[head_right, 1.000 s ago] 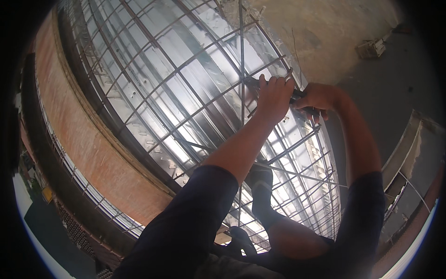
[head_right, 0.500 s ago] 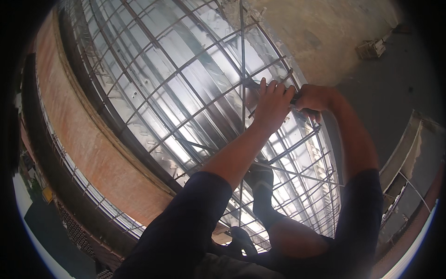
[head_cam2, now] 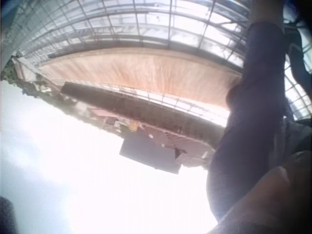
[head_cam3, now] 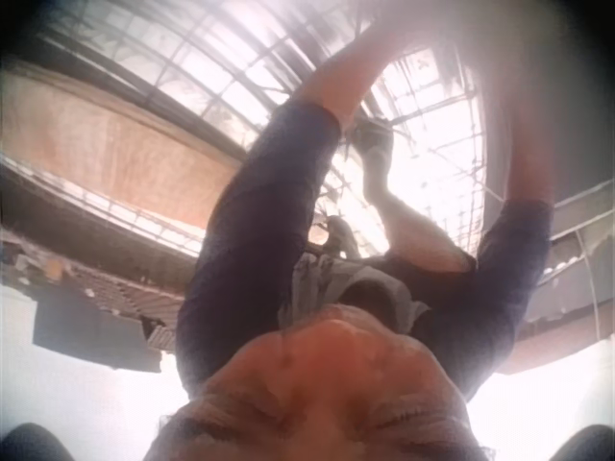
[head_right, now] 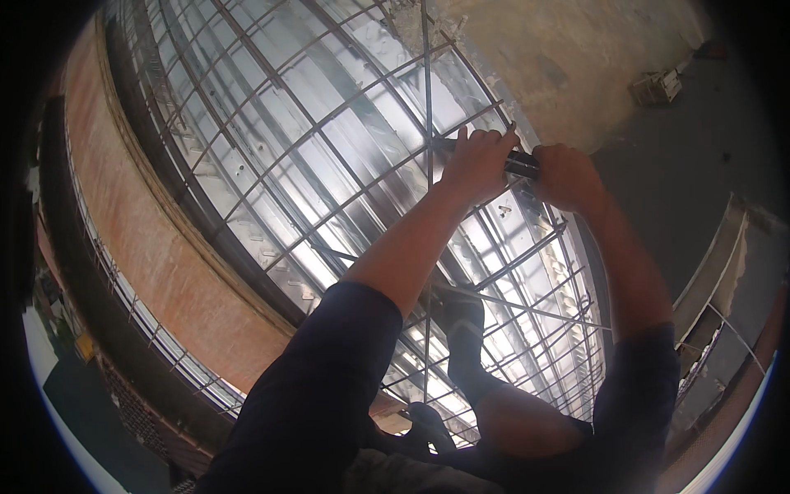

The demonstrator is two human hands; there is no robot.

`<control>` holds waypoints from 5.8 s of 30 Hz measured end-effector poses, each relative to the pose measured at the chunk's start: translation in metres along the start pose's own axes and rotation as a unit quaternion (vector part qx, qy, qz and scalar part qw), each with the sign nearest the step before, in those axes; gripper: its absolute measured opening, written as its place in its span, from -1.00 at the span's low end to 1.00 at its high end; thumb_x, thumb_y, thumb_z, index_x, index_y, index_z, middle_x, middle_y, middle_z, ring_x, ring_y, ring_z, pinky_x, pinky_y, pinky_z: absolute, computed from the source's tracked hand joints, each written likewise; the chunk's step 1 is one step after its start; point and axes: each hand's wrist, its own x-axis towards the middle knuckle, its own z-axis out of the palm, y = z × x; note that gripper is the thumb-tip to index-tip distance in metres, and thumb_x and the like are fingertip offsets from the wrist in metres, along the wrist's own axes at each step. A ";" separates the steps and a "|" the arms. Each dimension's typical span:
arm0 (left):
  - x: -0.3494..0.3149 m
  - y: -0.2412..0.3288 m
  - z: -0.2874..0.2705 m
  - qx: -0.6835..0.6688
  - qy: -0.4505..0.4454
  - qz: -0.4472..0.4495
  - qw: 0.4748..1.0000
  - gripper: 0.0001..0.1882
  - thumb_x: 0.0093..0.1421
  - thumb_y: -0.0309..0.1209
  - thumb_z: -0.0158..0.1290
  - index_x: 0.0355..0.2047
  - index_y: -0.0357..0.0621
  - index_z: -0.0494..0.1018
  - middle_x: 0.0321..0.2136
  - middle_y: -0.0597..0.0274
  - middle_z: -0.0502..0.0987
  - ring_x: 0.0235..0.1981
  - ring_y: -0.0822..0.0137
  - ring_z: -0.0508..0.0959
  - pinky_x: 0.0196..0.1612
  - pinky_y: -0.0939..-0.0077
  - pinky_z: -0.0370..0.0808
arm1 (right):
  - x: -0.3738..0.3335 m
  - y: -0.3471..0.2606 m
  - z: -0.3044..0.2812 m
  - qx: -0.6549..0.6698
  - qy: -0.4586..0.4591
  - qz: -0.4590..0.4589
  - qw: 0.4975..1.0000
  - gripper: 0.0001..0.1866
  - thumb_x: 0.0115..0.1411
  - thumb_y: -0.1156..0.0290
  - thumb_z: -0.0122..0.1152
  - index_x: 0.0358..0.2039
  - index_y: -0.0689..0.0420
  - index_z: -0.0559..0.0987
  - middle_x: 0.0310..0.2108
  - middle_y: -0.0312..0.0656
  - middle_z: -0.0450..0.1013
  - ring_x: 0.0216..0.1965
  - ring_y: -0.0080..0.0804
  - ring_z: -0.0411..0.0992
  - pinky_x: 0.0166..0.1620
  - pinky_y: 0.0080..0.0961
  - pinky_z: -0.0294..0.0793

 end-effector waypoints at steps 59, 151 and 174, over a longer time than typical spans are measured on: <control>-0.444 -0.123 -0.219 0.066 0.033 -0.731 0.679 0.47 -0.23 0.02 0.38 0.31 0.05 -0.60 0.33 0.00 -0.64 0.33 -0.15 -0.55 0.22 -0.38 -0.30 | -0.129 -0.176 -0.058 0.423 -0.342 -0.175 0.821 -0.75 0.19 0.28 0.13 -0.31 0.24 0.52 -0.47 -0.20 0.53 -0.38 -0.40 0.50 -0.28 -0.42 0.45; -0.045 -0.002 -0.950 -0.043 -0.196 -0.506 0.839 -0.71 0.16 -0.32 -0.02 -0.27 -0.35 0.45 -0.62 0.24 0.44 -0.70 0.46 0.37 -0.69 0.52 0.29 | -0.229 -0.137 -0.554 0.635 -0.193 0.426 0.615 -0.78 0.08 0.38 0.14 -0.46 0.33 0.48 -0.68 -0.13 0.39 -0.69 -0.32 0.45 -0.68 -0.32 0.42; 0.126 -0.099 -1.090 -0.147 -0.194 -0.511 0.824 -0.77 0.18 -0.31 -0.03 -0.25 -0.21 0.42 -0.66 0.34 0.35 -0.72 0.53 0.30 -0.71 0.60 0.24 | -0.170 -0.381 -0.590 0.769 -0.143 0.503 0.367 -0.79 0.08 0.44 0.11 -0.37 0.36 0.46 -0.60 -0.03 0.36 -0.66 -0.18 0.44 -0.69 -0.16 0.45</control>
